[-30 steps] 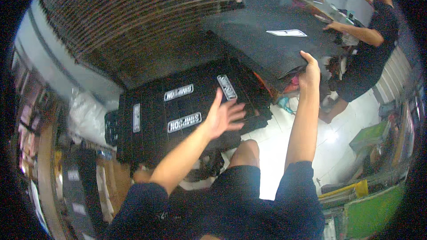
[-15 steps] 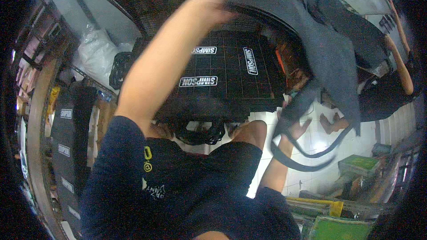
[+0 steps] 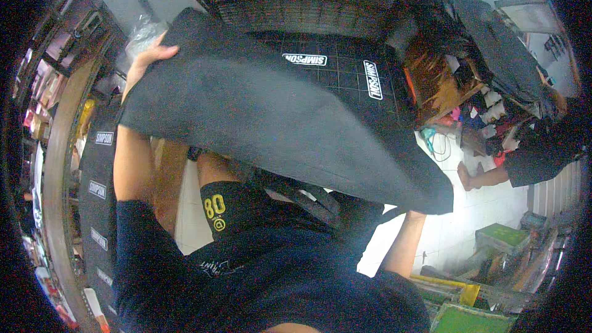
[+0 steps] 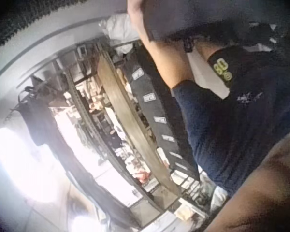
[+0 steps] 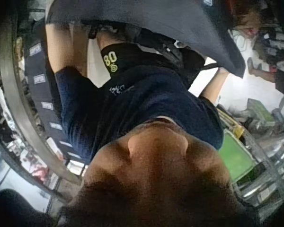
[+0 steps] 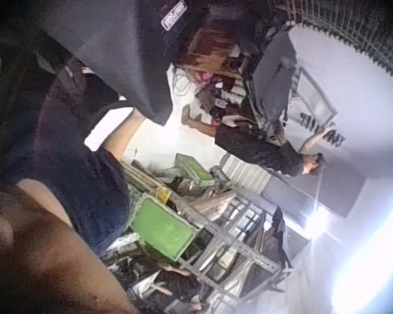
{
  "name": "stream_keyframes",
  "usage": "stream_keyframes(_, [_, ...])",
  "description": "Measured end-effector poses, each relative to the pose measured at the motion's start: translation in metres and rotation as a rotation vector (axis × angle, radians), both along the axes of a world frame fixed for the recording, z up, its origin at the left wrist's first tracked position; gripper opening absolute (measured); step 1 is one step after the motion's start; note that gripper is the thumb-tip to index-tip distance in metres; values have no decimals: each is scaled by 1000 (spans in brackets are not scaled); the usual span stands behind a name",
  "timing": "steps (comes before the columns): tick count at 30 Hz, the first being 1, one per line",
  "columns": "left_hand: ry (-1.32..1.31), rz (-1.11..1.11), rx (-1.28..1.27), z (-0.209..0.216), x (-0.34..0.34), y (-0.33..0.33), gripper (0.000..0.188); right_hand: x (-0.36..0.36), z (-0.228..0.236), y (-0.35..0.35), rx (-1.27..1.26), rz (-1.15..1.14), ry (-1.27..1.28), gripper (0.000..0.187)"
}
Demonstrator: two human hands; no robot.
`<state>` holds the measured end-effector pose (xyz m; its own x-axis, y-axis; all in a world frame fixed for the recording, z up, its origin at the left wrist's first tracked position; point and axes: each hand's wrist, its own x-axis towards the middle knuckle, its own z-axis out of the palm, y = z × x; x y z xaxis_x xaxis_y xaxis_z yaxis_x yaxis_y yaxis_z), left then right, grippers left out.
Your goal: The person sits on the floor and repeatedly picks up black Simpson-branded bags from a pile, folds them, and stacks them neatly. Another person works at a table in the background.
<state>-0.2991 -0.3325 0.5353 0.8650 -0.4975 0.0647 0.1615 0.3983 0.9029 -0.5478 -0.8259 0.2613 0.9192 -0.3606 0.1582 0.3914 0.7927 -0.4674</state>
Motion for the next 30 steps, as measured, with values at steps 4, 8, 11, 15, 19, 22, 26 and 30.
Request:
stream_keyframes(4, [-58,300,118,9,-18,55,52,44,-5,32,80,102,-57,78])
stream_keyframes(8, [-188,571,77,37,-45,79,54,94,-4,54,107,227,-60,62])
stream_keyframes(11, [-102,809,82,37,-65,98,58,111,0,58,-101,328,-22,71])
stream_keyframes(15, [-154,732,166,11,-73,153,65,125,77,92,-397,347,46,90])
stream_keyframes(19, [13,780,191,-63,-38,209,56,145,128,76,-604,304,57,95])
stream_keyframes(22, [136,849,101,-108,-3,209,44,170,144,51,-678,342,171,91])
stream_keyframes(26, [249,735,98,-113,23,196,43,197,159,26,-874,209,188,81])
stream_keyframes(30, [-4,730,-4,-76,-4,134,62,161,170,11,-901,-49,135,89])
